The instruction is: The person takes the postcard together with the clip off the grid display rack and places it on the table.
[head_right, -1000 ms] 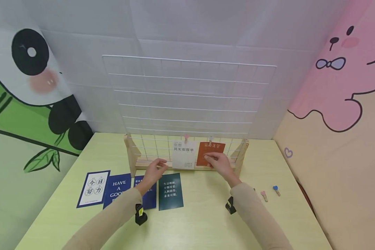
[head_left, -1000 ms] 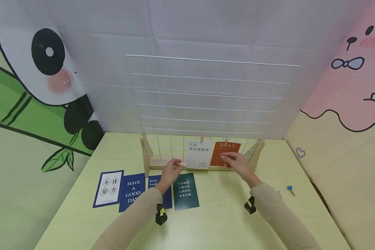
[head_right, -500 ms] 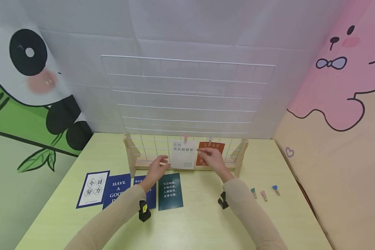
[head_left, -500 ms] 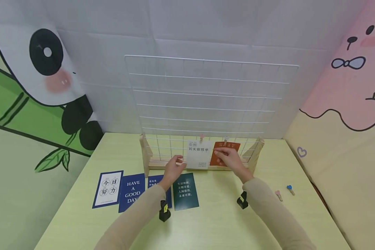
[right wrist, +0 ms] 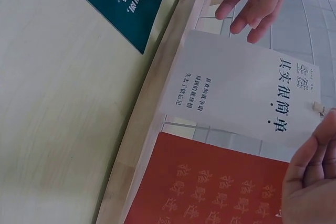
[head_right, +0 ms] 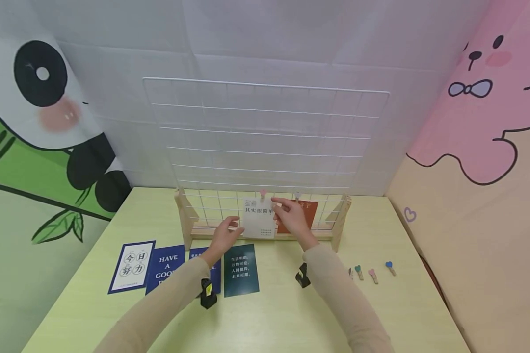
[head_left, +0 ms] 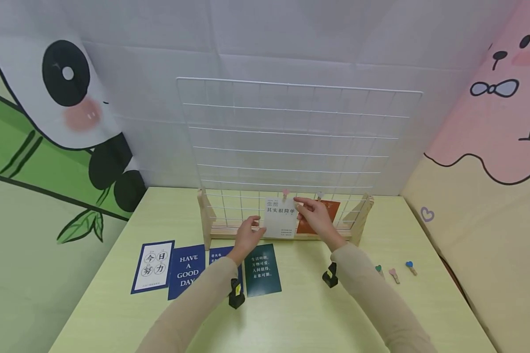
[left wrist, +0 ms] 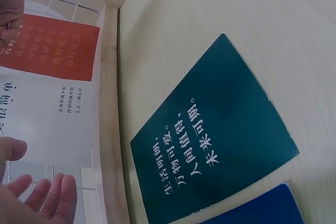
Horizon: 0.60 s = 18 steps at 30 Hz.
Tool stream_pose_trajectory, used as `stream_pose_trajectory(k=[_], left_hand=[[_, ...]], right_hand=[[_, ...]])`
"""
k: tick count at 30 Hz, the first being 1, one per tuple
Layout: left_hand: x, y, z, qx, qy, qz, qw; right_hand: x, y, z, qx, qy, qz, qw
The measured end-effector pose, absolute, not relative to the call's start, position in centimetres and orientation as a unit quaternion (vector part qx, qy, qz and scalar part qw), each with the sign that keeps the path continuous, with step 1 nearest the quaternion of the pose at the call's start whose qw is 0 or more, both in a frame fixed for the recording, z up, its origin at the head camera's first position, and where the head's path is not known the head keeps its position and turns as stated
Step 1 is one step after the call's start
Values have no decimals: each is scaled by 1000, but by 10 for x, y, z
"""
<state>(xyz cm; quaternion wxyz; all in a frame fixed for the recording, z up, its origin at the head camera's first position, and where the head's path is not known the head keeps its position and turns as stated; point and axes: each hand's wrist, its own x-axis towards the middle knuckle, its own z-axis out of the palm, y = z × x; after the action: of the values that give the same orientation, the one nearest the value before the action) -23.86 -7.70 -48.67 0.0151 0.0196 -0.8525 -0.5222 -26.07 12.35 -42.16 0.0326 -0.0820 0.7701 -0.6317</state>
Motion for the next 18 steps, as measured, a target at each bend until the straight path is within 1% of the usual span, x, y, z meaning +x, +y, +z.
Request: stream_pose_trajectory(k=[6,9,13,18], left_hand=[[-240,-76,-484,12,-852,-523,6],[-240,-76,-482,13,-850,-527,3],[-240,-75,-479,15,-846,-533,-6],[-239,-75,-477,20,-840,-542,-19]], right_hand=[[-258,113,-408,-78,768,-634,37],[-264,109,-414,-74,769,-635,32],[-265,102,-411,-69,770,-634,30],[-264,93,-406,-70,769,-633,53]])
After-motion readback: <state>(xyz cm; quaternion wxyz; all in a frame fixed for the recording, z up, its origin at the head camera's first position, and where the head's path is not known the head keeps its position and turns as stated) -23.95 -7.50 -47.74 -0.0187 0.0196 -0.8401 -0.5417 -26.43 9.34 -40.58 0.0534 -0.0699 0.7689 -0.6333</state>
